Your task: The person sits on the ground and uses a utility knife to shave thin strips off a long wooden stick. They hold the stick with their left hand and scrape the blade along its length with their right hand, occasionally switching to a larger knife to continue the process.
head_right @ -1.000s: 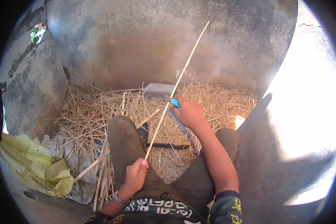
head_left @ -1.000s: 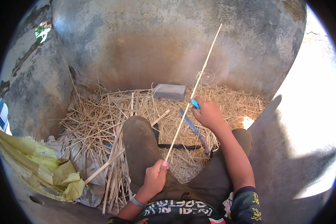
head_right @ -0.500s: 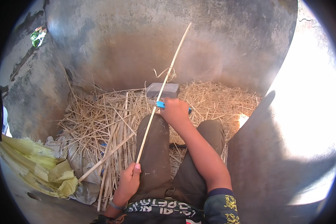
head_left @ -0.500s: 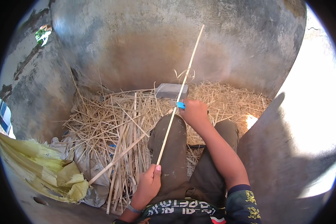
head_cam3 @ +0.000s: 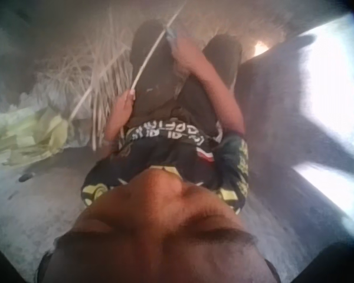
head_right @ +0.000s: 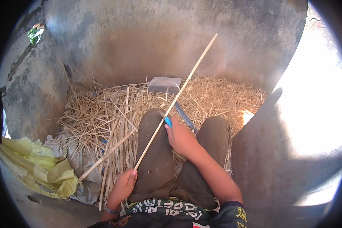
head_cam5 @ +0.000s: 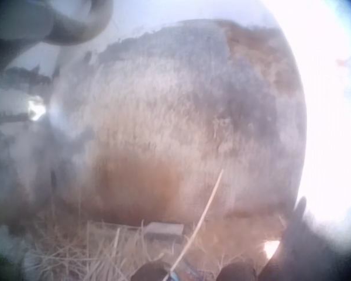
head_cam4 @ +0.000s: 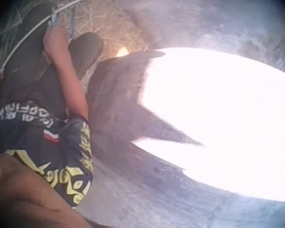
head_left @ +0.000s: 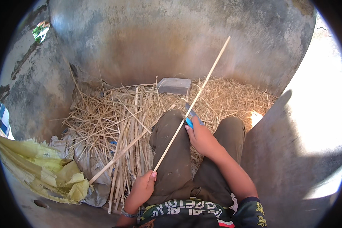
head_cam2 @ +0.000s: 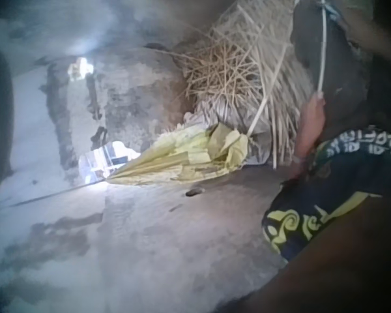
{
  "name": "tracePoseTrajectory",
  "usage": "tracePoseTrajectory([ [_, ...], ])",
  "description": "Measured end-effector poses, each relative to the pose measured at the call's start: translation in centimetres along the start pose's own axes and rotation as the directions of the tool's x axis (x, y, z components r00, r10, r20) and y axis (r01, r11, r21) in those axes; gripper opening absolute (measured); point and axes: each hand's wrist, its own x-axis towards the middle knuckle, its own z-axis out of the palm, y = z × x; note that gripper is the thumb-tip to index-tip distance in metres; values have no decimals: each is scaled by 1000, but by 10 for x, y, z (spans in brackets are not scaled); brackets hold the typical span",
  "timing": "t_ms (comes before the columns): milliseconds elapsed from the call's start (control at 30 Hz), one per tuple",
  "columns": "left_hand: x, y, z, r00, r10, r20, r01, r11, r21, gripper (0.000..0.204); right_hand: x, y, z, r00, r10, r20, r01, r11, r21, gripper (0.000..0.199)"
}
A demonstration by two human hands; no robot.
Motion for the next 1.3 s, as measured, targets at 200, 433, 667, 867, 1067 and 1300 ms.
tracePoseTrajectory([
  [200,3,17,-11,995,-29,-95,42,988,145,39,-11,-12,-11,995,24,99,-13,994,-108,40],
  [433,6,11,-4,995,-9,-98,32,972,233,38,-11,1,1,997,-9,78,23,983,-179,44],
  [667,12,13,5,1000,-10,7,7,945,327,35,-20,3,-3,991,6,130,12,990,-138,43],
  [867,15,15,-8,995,-55,80,27,946,322,37,-22,-2,0,994,40,100,-22,984,-178,43],
  [1067,18,25,-2,997,23,-73,-2,961,278,35,-19,-2,10,995,-56,87,75,971,-227,52],
  [1300,26,28,-1,993,68,-92,-51,984,171,28,-24,-10,12,986,-98,135,131,955,-266,48],
])
